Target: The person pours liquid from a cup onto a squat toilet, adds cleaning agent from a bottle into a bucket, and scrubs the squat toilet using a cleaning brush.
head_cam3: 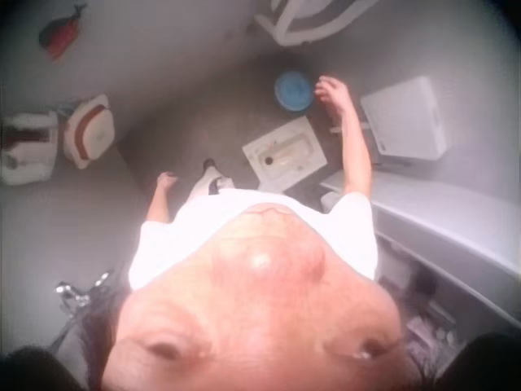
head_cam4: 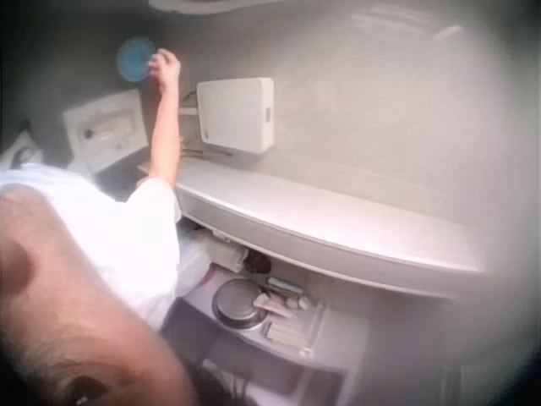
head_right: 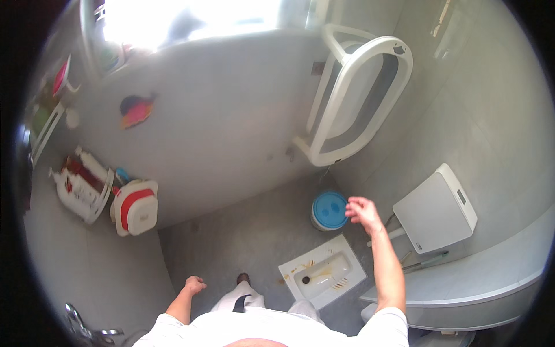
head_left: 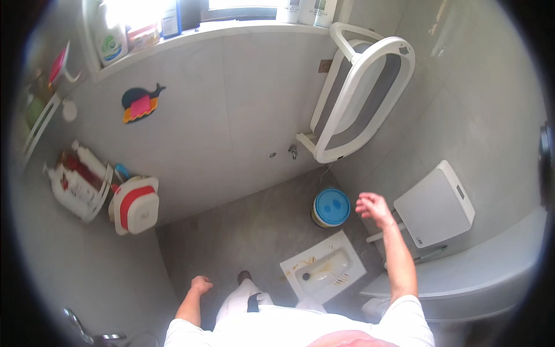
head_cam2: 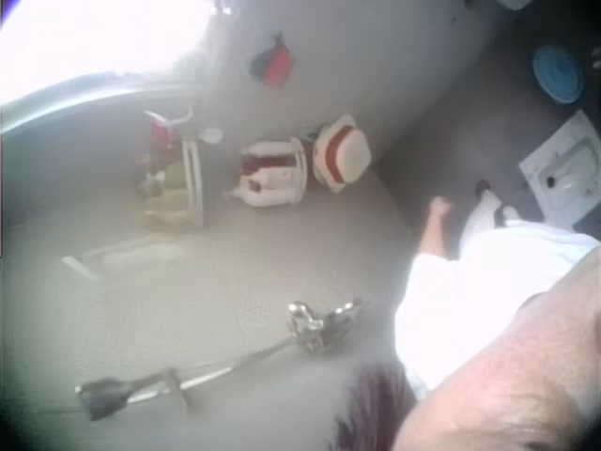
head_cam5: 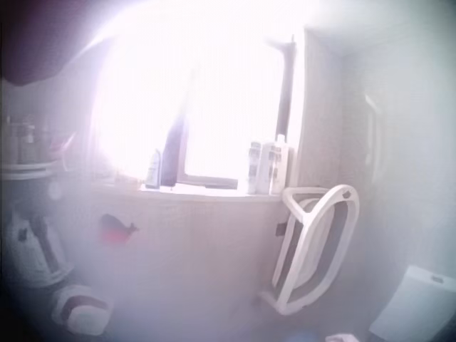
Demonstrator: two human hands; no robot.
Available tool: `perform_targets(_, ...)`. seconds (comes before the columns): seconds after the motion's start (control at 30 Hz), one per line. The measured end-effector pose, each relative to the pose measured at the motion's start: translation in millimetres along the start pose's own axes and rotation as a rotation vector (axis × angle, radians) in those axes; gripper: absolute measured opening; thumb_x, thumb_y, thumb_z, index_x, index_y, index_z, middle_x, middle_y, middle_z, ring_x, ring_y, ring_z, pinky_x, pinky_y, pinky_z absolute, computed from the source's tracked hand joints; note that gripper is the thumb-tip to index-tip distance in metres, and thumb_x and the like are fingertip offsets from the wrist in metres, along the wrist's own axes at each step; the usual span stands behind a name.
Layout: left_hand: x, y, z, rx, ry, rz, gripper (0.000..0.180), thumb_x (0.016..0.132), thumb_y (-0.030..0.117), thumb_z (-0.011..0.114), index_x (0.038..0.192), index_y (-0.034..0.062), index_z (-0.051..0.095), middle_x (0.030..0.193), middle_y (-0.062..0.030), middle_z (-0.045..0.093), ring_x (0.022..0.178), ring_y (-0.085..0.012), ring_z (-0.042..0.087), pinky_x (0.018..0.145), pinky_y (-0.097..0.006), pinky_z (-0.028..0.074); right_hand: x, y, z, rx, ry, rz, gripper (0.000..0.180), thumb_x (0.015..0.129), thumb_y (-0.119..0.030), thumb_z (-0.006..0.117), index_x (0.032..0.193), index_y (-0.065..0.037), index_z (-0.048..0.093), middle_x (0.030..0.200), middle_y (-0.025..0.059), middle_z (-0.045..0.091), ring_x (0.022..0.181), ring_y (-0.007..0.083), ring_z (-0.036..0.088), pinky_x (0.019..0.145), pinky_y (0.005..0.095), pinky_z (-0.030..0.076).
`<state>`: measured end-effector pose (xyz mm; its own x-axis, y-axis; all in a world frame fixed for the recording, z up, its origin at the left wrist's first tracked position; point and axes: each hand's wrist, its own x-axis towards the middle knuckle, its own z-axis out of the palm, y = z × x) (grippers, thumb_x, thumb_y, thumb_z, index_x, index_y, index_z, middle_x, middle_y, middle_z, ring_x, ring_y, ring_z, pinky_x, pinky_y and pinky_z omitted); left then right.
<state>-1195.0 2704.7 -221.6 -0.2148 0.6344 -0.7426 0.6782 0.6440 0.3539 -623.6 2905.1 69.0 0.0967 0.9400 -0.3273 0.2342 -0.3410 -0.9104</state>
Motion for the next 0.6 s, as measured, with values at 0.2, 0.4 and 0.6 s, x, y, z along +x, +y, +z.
perform_targets(0.2, 67.6, 55.2, -72.7, -0.037, 0.066, -0.067, 0.042, 0.058, 0.022, 0.068, 0.095, 0.0043, 0.063, 0.097, -0.0127, 0.061, 0.093, -0.0224, 0.058, 0.083, -0.029, 0.044, 68.7, -213.3, 3.9, -0.115, 0.136, -0.431, 0.03, 0.082, -0.022, 0.053, 0.106, -0.005, 0.051, 0.087, 0.0023, 0.059, 0.074, 0.0109, 0.059, 0.057, 0.0224, 0.045)
perform_targets(0.4, 101.5, 111.0, -71.8, -0.152, 0.044, -0.001, 0.042, 0.058, 0.023, 0.069, 0.095, 0.0035, 0.062, 0.095, -0.0142, 0.061, 0.091, -0.0235, 0.059, 0.082, -0.03, 0.044, 179.3, -405.5, -16.9, -0.265, 0.268, -0.838, 0.034, 0.084, -0.026, 0.051, 0.111, -0.005, 0.05, 0.091, 0.0005, 0.06, 0.08, 0.0094, 0.057, 0.062, 0.0241, 0.043)
perform_targets(0.6, 106.4, 142.7, -71.5, -0.228, 0.093, -0.301, 0.042, 0.055, 0.025, 0.071, 0.089, 0.0023, 0.063, 0.089, -0.0125, 0.062, 0.086, -0.0232, 0.06, 0.079, -0.03, 0.046, 292.1, -563.3, -21.3, -0.314, 0.471, -1.074, 0.031, 0.079, -0.031, 0.058, 0.099, -0.008, 0.057, 0.086, -0.002, 0.06, 0.079, 0.0067, 0.054, 0.063, 0.0244, 0.04)
